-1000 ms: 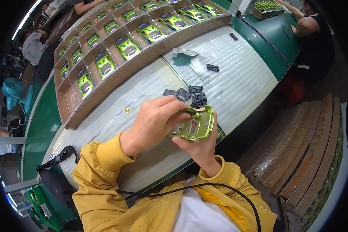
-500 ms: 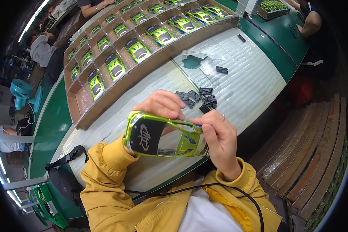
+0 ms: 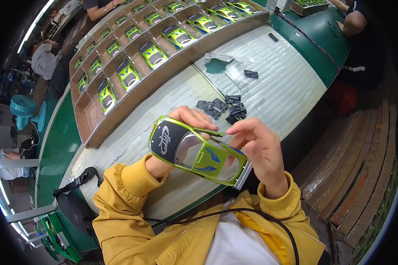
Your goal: The person assembles toy cars by attaching parts into car bodies by hand and placing them into a tray. The person moves the full tray onto a stack, sets a new tray on the table, and fits parts onto more car bodies.
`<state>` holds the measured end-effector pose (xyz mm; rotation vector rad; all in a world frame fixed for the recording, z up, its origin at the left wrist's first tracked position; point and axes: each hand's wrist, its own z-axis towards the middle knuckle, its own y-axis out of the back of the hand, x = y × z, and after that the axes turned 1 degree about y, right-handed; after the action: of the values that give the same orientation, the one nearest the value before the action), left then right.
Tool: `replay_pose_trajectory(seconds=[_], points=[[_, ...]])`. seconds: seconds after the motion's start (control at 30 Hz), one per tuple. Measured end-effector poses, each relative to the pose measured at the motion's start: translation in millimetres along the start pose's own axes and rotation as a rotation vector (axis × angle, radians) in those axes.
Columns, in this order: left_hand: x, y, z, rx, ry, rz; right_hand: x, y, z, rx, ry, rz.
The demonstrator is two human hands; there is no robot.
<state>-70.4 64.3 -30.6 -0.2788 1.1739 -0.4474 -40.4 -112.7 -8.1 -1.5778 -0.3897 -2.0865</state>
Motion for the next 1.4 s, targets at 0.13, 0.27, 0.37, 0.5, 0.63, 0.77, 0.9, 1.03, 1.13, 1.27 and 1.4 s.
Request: replay_pose_trajectory(seconds=[0.13, 0.27, 0.37, 0.5, 0.63, 0.77, 0.9, 1.03, 1.13, 1.27, 1.4], points=[[-13, -12, 0, 0.064, 0.131, -0.143, 0, -4, 5, 0.100, -0.107, 0.058], [-6, -8, -3, 0.001, 0.016, 0.042, -1, -27, -7, -0.062, 0.075, -0.197], [-7, -9, -4, 0.012, 0.132, -0.116, -3, -37, -14, -0.128, 0.152, -0.254], [-3, -9, -6, 0.005, 0.075, -0.054, -2, -40, -15, -0.193, 0.190, -0.248], [7, -9, -5, -0.003, 0.035, -0.047, 0, -28, -7, -0.024, 0.204, -0.585], [1, -7, -7, 0.052, 0.093, 0.039, 0, -23, -2, 0.013, 0.409, -0.793], [-4, -9, -9, 0.093, 0.100, 0.036, -4, -17, 4, 0.022, 0.617, -0.806], [-6, -10, -8, 0.141, 0.099, 0.031, -11, -20, 2, -0.008, 0.637, -0.702], [-9, -14, -12, 0.043, 0.225, -0.062, -12, -21, 1, -0.001, 0.620, -0.646], [-3, -10, -11, 0.102, 0.143, -0.102, -11, -17, 2, 0.058, 0.591, -0.623], [-1, -11, -10, 0.052, 0.197, -0.156, -6, -14, 4, 0.072, 0.576, -0.621]])
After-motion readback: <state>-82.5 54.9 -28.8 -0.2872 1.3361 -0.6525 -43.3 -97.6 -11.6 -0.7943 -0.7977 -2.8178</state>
